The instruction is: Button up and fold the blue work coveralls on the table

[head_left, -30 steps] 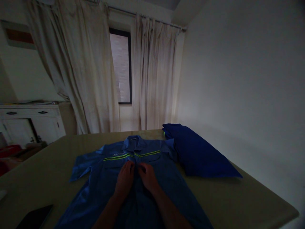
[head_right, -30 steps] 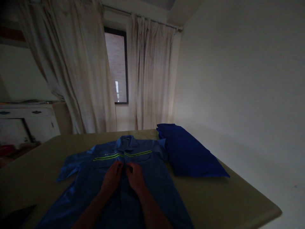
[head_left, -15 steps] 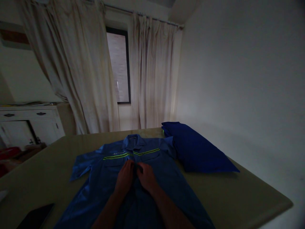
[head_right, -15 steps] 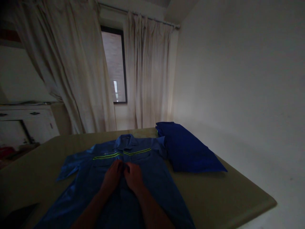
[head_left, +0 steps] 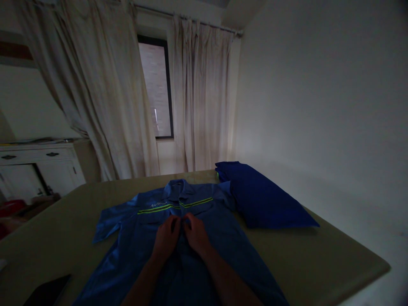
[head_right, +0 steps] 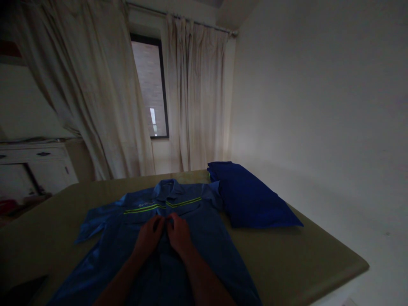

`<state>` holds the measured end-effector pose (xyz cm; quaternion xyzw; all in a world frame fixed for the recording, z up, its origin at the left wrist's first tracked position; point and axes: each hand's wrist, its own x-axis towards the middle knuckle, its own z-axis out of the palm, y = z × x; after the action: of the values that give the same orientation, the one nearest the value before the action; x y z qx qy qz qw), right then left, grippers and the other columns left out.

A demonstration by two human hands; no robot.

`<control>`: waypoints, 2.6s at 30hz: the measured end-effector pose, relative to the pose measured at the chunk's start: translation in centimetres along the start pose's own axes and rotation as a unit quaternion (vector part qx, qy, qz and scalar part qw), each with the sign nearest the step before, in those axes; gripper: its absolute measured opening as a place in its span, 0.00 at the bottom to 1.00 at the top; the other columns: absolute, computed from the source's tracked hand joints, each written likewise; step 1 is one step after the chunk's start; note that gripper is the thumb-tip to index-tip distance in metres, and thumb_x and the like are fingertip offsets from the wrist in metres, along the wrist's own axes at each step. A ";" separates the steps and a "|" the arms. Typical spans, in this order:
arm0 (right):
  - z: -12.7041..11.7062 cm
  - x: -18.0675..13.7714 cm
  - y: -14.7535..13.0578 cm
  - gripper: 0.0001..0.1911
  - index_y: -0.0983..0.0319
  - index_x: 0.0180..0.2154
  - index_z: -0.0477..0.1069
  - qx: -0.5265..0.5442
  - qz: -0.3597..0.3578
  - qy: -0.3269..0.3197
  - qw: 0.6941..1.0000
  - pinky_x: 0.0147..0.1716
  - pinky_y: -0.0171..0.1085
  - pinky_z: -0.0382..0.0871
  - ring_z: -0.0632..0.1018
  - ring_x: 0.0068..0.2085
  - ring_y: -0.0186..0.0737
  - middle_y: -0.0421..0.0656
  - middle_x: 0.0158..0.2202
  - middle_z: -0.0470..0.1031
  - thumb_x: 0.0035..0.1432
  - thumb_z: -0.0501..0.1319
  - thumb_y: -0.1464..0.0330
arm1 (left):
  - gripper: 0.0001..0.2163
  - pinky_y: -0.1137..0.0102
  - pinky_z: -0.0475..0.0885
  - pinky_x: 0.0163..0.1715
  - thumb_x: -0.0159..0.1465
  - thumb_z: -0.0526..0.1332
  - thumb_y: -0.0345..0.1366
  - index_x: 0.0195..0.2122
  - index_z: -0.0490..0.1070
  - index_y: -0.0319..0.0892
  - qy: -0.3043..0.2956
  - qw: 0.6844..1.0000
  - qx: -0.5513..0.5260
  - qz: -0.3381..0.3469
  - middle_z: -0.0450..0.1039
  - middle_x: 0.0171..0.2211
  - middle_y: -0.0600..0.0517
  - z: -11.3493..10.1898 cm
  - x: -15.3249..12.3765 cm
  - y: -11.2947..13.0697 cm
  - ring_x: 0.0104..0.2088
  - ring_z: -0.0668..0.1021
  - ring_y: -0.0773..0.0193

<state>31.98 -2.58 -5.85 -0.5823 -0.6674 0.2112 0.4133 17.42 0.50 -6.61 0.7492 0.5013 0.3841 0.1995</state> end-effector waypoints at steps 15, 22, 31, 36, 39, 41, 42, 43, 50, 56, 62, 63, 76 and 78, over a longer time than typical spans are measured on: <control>-0.2 -0.1 -0.6 0.11 0.58 0.47 0.76 -0.022 0.026 0.004 0.999 0.38 0.35 0.67 0.81 0.36 0.42 0.41 0.34 0.82 0.65 0.59 0.71 | 0.11 0.65 0.75 0.45 0.65 0.57 0.35 0.47 0.74 0.43 -0.012 0.999 -0.016 -0.031 0.82 0.43 0.46 0.5 0.4 -1.0 0.44 0.83 0.56; 0.2 -0.1 -0.6 0.08 0.58 0.45 0.76 -0.070 0.046 0.013 0.996 0.41 0.37 0.67 0.82 0.42 0.45 0.44 0.40 0.83 0.67 0.59 0.68 | 0.10 0.66 0.75 0.45 0.64 0.58 0.32 0.44 0.75 0.44 -0.014 0.999 -0.021 -0.025 0.82 0.42 0.47 0.4 0.4 -0.9 0.43 0.83 0.57; 0.5 0.1 -0.8 0.12 0.62 0.50 0.70 -0.155 0.070 -0.032 0.985 0.38 0.40 0.70 0.84 0.44 0.51 0.53 0.43 0.82 0.73 0.51 0.67 | 0.10 0.64 0.75 0.49 0.65 0.57 0.36 0.45 0.74 0.45 -0.019 0.999 -0.025 -0.010 0.82 0.45 0.47 0.4 0.1 -0.7 0.46 0.83 0.56; 0.9 0.2 -0.6 0.13 0.64 0.52 0.68 -0.195 0.061 -0.044 0.978 0.38 0.41 0.70 0.84 0.44 0.53 0.56 0.43 0.82 0.71 0.50 0.69 | 0.11 0.64 0.75 0.48 0.65 0.58 0.38 0.45 0.76 0.45 -0.010 0.999 -0.024 -0.035 0.83 0.44 0.47 0.4 0.2 -0.8 0.46 0.83 0.54; 0.8 0.1 -0.5 0.12 0.63 0.51 0.68 -0.183 0.053 -0.043 0.981 0.37 0.41 0.70 0.84 0.43 0.54 0.55 0.43 0.82 0.70 0.50 0.70 | 0.11 0.65 0.76 0.46 0.64 0.58 0.40 0.44 0.77 0.45 -0.021 0.998 -0.038 -0.047 0.84 0.42 0.49 0.4 0.3 -1.0 0.44 0.84 0.56; 0.7 0.1 -0.6 0.12 0.63 0.50 0.68 -0.173 0.051 -0.043 0.983 0.36 0.41 0.69 0.84 0.43 0.54 0.54 0.43 0.82 0.70 0.49 0.70 | 0.11 0.66 0.76 0.45 0.63 0.59 0.40 0.43 0.77 0.45 -0.022 0.998 -0.042 -0.051 0.84 0.42 0.49 0.3 0.4 -1.2 0.44 0.84 0.56; 0.7 0.1 -0.6 0.12 0.62 0.50 0.68 -0.169 0.050 -0.043 0.983 0.36 0.41 0.69 0.84 0.43 0.54 0.54 0.43 0.82 0.71 0.49 0.69 | 0.11 0.65 0.76 0.44 0.63 0.59 0.40 0.43 0.76 0.44 -0.021 0.997 -0.042 -0.055 0.84 0.41 0.49 0.3 0.5 -1.2 0.43 0.84 0.56; 0.7 0.1 -0.6 0.12 0.62 0.50 0.68 -0.165 0.049 -0.043 0.984 0.36 0.41 0.69 0.84 0.43 0.54 0.54 0.42 0.82 0.71 0.49 0.69 | 0.11 0.65 0.76 0.44 0.63 0.59 0.40 0.42 0.76 0.44 -0.019 0.997 -0.041 -0.059 0.84 0.40 0.48 0.3 0.5 -1.2 0.43 0.84 0.55; 0.7 0.0 -0.6 0.12 0.61 0.50 0.68 -0.165 0.035 -0.042 0.985 0.36 0.40 0.67 0.84 0.43 0.52 0.52 0.42 0.82 0.72 0.49 0.68 | 0.09 0.66 0.75 0.42 0.61 0.60 0.37 0.40 0.75 0.42 -0.011 0.996 -0.025 -0.086 0.83 0.39 0.47 0.6 0.6 -1.2 0.42 0.84 0.56; 0.7 -0.1 -0.7 0.10 0.61 0.49 0.67 -0.176 0.031 -0.046 0.983 0.37 0.39 0.66 0.83 0.42 0.50 0.51 0.42 0.82 0.71 0.50 0.70 | 0.09 0.66 0.74 0.41 0.62 0.60 0.35 0.41 0.76 0.40 -0.010 0.995 0.000 -0.097 0.83 0.38 0.46 0.9 0.6 -1.2 0.41 0.83 0.54; 0.7 0.0 -0.4 0.11 0.60 0.49 0.70 -0.130 0.039 -0.017 0.991 0.39 0.37 0.67 0.83 0.44 0.47 0.48 0.43 0.83 0.73 0.50 0.66 | 0.11 0.65 0.74 0.44 0.64 0.58 0.35 0.44 0.75 0.41 -0.007 0.997 -0.005 -0.080 0.82 0.41 0.46 0.9 0.5 -1.3 0.43 0.83 0.55; 0.7 0.0 -0.3 0.11 0.60 0.49 0.71 -0.113 0.039 -0.003 0.993 0.40 0.37 0.67 0.83 0.44 0.46 0.47 0.43 0.83 0.73 0.51 0.66 | 0.11 0.66 0.74 0.44 0.64 0.58 0.36 0.44 0.75 0.41 -0.011 0.997 -0.011 -0.073 0.82 0.42 0.46 0.8 0.5 -1.3 0.43 0.83 0.56; 0.2 0.1 -0.3 0.11 0.59 0.44 0.77 0.004 0.000 0.022 1.000 0.44 0.35 0.68 0.82 0.44 0.42 0.44 0.42 0.83 0.70 0.55 0.67 | 0.13 0.65 0.76 0.47 0.69 0.54 0.39 0.48 0.73 0.40 -0.016 0.998 0.010 -0.067 0.82 0.45 0.44 0.5 0.1 -0.9 0.45 0.83 0.55; 0.4 0.1 -0.2 0.12 0.60 0.42 0.77 0.025 -0.011 0.041 0.999 0.43 0.35 0.68 0.82 0.43 0.42 0.43 0.40 0.83 0.70 0.55 0.66 | 0.16 0.60 0.72 0.55 0.68 0.51 0.31 0.54 0.71 0.36 0.005 0.997 0.040 -0.071 0.79 0.52 0.39 0.4 -0.1 -0.5 0.52 0.80 0.52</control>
<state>31.61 -2.42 -5.89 -0.5729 -0.6504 0.1990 0.4573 17.41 0.63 -7.25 0.7169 0.5695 0.3525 0.1939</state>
